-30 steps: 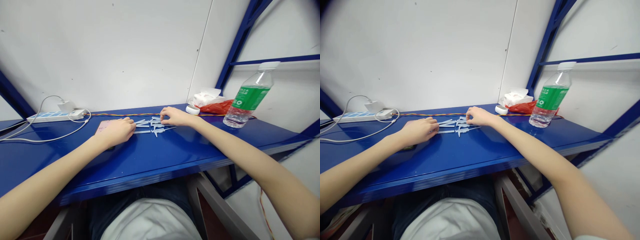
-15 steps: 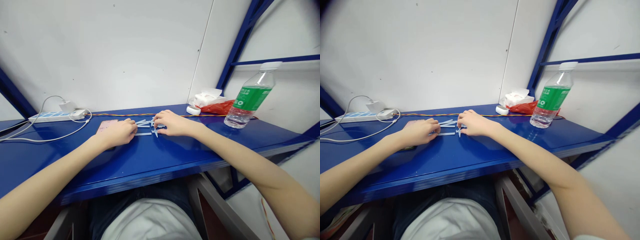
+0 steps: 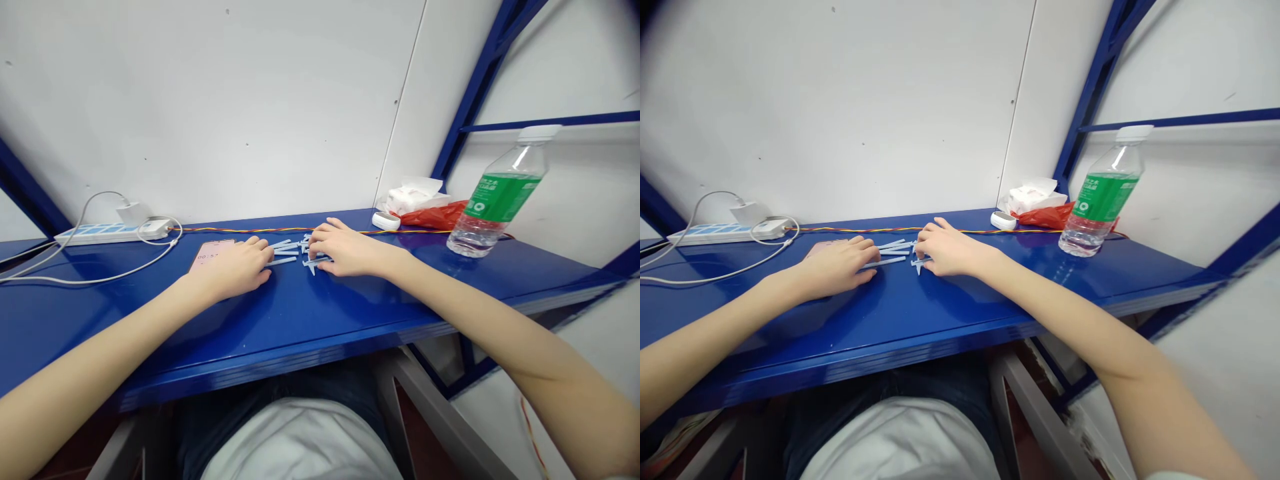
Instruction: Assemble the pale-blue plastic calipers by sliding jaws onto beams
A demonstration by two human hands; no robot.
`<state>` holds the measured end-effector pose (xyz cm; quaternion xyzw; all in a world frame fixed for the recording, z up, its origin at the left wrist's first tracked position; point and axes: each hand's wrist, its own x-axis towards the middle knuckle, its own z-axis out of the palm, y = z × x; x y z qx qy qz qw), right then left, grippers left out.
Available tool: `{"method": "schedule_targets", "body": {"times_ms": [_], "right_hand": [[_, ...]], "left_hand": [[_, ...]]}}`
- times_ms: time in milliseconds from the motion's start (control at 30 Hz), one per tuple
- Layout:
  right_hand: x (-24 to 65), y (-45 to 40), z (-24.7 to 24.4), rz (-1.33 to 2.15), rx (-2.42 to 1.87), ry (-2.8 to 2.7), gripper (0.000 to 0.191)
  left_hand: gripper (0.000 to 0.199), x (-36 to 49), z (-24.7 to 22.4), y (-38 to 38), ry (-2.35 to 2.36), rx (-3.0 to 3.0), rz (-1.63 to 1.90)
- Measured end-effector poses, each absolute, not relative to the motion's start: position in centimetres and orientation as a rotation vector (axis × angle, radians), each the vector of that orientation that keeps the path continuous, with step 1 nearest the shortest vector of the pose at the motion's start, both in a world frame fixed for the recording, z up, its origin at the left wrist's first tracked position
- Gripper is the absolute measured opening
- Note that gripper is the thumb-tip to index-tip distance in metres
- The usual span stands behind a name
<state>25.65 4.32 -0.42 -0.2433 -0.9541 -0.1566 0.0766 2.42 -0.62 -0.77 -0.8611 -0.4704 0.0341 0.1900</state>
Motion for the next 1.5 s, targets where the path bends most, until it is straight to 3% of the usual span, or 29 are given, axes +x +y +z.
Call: {"method": "schedule_targets", "body": {"times_ms": [667, 1000, 1500], "right_hand": [[25.3, 3.7, -0.6, -0.64, -0.81, -2.853, 0.018], [25.3, 3.8, -0.5, -0.616, -0.816, -2.856, 0.016], [25.5, 3.7, -0.4, -0.485, -0.77, -2.871, 0.016]], "left_hand": [[0.024, 2.3, -0.8, -0.2, -1.286, -2.447, 0.044], [0.013, 2.5, 0.0, -0.8, -1.381, -2.537, 0.09], [0.013, 3.1, -0.2, -1.0, -1.376, -2.679, 0.043]]}}
